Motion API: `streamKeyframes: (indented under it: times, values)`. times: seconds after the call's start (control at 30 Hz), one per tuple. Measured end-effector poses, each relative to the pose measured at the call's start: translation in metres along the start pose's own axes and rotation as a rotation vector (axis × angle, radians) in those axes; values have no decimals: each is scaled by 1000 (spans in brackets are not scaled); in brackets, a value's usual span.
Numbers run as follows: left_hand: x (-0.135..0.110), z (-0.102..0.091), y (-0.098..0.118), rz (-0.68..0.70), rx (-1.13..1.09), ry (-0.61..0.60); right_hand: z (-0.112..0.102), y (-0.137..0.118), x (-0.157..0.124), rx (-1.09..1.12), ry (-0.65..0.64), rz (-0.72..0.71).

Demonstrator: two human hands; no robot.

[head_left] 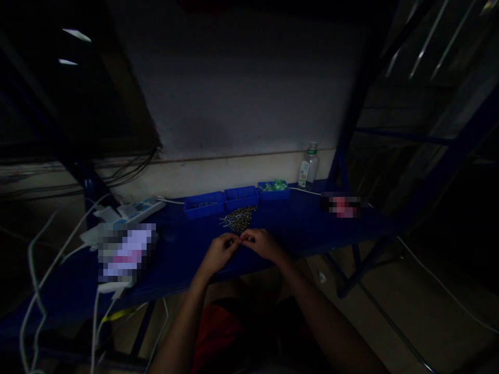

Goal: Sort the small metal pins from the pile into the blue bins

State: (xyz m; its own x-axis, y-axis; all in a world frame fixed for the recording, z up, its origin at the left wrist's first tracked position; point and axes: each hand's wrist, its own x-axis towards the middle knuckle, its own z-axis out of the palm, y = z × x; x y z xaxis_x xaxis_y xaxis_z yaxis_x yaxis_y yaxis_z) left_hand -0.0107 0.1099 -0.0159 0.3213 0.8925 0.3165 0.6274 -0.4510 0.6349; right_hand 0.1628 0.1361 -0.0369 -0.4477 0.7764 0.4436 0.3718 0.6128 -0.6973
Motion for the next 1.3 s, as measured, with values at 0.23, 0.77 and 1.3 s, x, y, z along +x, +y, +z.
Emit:
streamKeyframes:
  times: [0.23,0.77,1.3]
  values:
    - [2,1,-5,-40,-27,57,-3,-4,0,9,-13,-68]
    - [-1,-2,2,-70,-90,85,0,-4,-1,-96,81,26]
    - [-2,-2,0,-16,-139,69,-2,-8,-2,-119,-8,4]
